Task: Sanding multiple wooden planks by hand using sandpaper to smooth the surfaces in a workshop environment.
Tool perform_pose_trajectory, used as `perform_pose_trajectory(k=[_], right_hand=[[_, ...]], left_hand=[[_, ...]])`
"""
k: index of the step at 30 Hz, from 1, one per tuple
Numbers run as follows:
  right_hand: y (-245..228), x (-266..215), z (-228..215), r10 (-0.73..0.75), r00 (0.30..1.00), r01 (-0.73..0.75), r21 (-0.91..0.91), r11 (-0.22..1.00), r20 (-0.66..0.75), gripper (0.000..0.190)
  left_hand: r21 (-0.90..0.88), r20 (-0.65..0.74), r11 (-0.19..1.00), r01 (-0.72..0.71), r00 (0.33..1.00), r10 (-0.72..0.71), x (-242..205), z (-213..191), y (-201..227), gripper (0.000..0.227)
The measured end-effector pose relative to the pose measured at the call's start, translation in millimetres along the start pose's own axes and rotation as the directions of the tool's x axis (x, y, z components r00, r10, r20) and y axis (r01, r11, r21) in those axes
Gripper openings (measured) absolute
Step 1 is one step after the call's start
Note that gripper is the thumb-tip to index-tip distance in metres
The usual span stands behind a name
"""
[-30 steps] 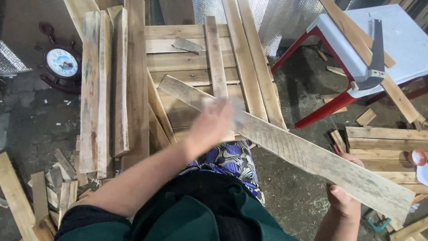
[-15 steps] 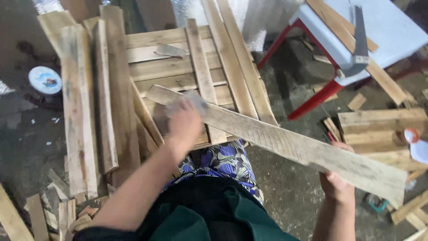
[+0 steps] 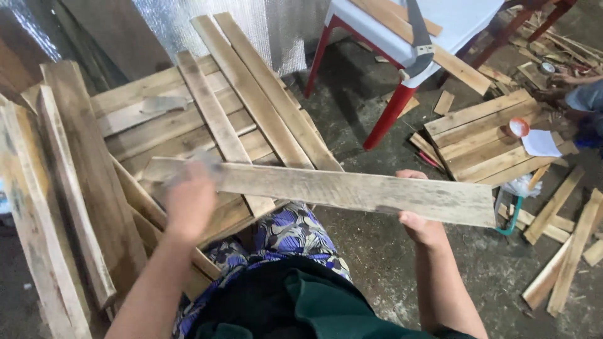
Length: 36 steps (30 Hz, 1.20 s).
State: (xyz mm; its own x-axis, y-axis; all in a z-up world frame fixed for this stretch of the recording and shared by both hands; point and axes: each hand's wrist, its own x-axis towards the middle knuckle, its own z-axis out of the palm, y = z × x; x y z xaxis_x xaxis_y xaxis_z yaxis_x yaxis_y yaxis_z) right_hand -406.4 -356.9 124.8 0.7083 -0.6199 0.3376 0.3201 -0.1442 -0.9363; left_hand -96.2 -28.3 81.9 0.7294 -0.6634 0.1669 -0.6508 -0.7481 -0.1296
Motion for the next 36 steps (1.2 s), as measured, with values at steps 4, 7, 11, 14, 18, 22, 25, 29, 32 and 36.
perform_pose_trajectory(k=[4,7,11,14,18,22,25,29,32,36], right_hand=[[-16,0,6,0.006,1.000,-0.007,0.047,0.999,0.021,0.099],[-13,1,3,0.049,0.999,-0.049,0.003,0.999,0.016,0.103],[-2,6,2,0.053,0.998,-0.053,-0.026,0.998,-0.014,0.103],[-2,0,7,0.068,0.998,-0.068,-0.042,0.997,0.004,0.100],[19,-8,-5,0.033,0.999,-0.034,-0.041,0.999,-0.020,0.099],[36,-9,-13,0.017,1.000,-0.017,0.005,1.000,0.004,0.095],[32,-11,-21,0.116,0.986,-0.141,0.235,0.962,0.120,0.082],[27,-9,-13,0.076,0.990,-0.094,0.149,0.984,0.122,0.082],[28,-6,-12,0.059,0.987,-0.090,0.213,0.973,0.147,0.075],[25,-10,-4,0.058,0.990,-0.075,0.132,0.988,0.130,0.077]], left_hand=[[-0.098,0.157,0.962,0.256,0.958,-0.239,31,131,-78,0.053],[-0.035,0.155,0.955,0.294,0.946,-0.286,34,94,-41,0.056],[-0.127,-0.039,0.991,-0.036,0.999,0.032,-4,-61,75,0.044],[-0.209,-0.347,0.894,-0.396,0.885,0.311,-31,-86,131,0.047],[-0.204,-0.521,0.787,-0.582,0.745,0.416,-33,-58,134,0.053],[-0.136,-0.349,0.903,-0.407,0.873,0.341,-21,-35,66,0.053],[-0.183,-0.170,0.978,-0.099,0.983,0.068,-1,18,1,0.053],[-0.009,-0.182,0.970,0.243,0.953,-0.241,22,108,-81,0.042],[-0.101,-0.150,0.920,0.378,0.909,-0.390,30,113,-79,0.041],[-0.097,0.013,0.934,0.344,0.939,-0.345,20,52,-6,0.051]])
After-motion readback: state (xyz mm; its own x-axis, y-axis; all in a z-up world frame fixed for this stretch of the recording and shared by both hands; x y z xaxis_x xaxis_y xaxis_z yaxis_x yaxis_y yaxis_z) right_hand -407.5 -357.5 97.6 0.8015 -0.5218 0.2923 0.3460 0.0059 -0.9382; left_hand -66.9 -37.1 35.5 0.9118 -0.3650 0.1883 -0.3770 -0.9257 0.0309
